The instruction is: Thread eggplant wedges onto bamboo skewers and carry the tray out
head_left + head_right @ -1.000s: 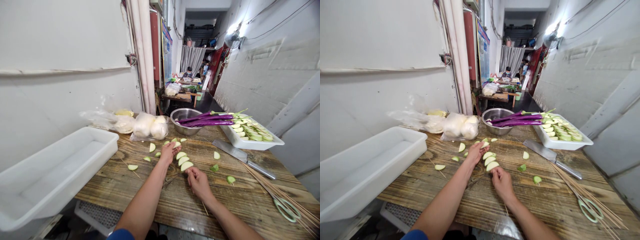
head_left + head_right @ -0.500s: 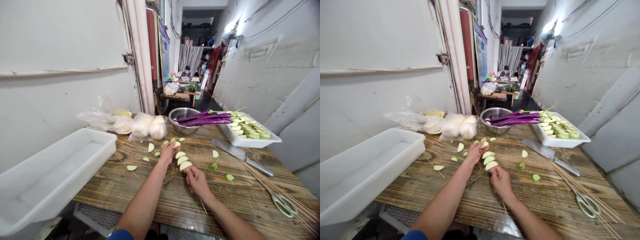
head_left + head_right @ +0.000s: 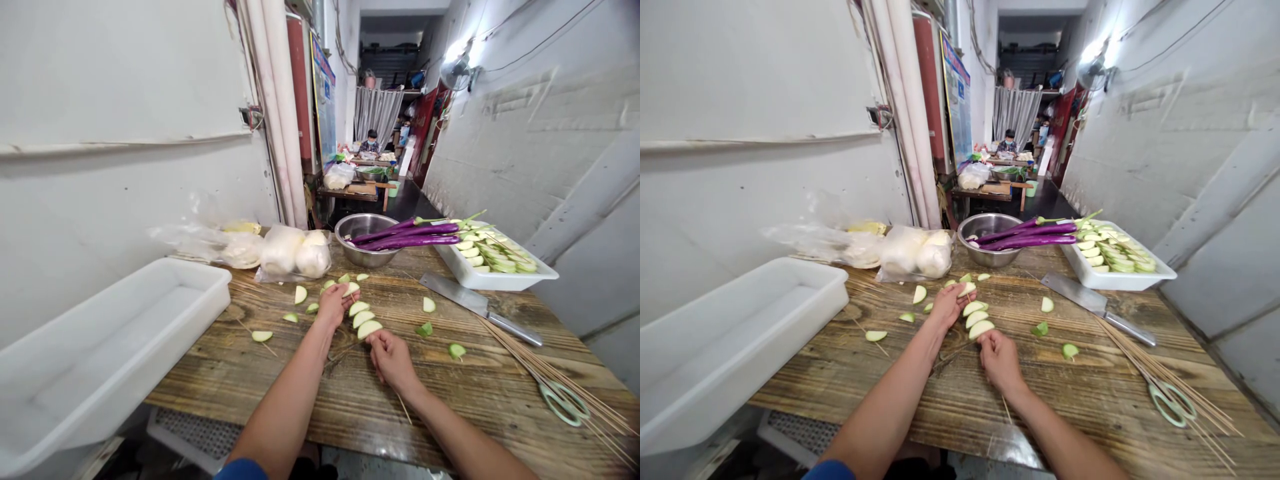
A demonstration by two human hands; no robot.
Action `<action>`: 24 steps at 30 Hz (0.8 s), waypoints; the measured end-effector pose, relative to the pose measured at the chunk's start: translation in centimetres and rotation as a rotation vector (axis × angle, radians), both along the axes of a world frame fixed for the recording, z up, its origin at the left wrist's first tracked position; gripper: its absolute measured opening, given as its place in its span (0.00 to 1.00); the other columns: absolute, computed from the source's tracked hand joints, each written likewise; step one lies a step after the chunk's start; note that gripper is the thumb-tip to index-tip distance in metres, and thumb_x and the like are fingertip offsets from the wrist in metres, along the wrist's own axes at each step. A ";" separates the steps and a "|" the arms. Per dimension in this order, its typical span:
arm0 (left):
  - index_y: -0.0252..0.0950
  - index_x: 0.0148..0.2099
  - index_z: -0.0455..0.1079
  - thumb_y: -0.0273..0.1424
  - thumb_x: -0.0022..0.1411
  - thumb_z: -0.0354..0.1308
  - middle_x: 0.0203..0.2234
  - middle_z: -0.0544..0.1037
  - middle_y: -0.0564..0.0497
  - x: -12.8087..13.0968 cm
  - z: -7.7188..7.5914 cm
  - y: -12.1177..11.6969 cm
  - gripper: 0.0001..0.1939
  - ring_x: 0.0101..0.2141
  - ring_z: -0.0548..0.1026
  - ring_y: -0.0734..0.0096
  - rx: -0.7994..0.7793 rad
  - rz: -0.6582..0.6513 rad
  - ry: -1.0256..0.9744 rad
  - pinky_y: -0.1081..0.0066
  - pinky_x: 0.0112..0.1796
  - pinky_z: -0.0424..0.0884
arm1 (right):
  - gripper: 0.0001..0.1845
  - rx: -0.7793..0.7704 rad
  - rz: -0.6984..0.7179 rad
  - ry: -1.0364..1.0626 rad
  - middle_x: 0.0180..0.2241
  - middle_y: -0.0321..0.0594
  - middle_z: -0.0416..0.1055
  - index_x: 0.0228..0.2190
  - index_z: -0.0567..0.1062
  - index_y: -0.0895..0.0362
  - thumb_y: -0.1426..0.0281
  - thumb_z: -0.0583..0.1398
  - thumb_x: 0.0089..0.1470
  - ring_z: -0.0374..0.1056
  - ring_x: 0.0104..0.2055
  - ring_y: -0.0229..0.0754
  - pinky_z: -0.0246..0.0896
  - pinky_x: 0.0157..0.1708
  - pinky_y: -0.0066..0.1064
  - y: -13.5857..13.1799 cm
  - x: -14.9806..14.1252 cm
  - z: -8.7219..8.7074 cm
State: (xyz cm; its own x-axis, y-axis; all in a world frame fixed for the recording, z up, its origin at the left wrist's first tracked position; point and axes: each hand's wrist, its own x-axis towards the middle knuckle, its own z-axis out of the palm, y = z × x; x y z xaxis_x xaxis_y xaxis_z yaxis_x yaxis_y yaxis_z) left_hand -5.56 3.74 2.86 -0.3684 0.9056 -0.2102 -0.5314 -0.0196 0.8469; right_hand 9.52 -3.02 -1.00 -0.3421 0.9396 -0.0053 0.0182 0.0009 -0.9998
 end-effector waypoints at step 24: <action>0.29 0.30 0.69 0.22 0.53 0.59 0.23 0.78 0.45 0.5 0.1 -0.2 0.01 0.24 0.77 0.69 -0.049 -0.074 -0.017 0.70 0.31 0.74 | 0.16 0.088 -0.103 -0.080 0.09 0.28 0.57 0.24 0.69 0.58 0.58 0.52 0.49 0.51 0.10 0.31 0.41 0.11 0.22 0.1 0.0 -0.1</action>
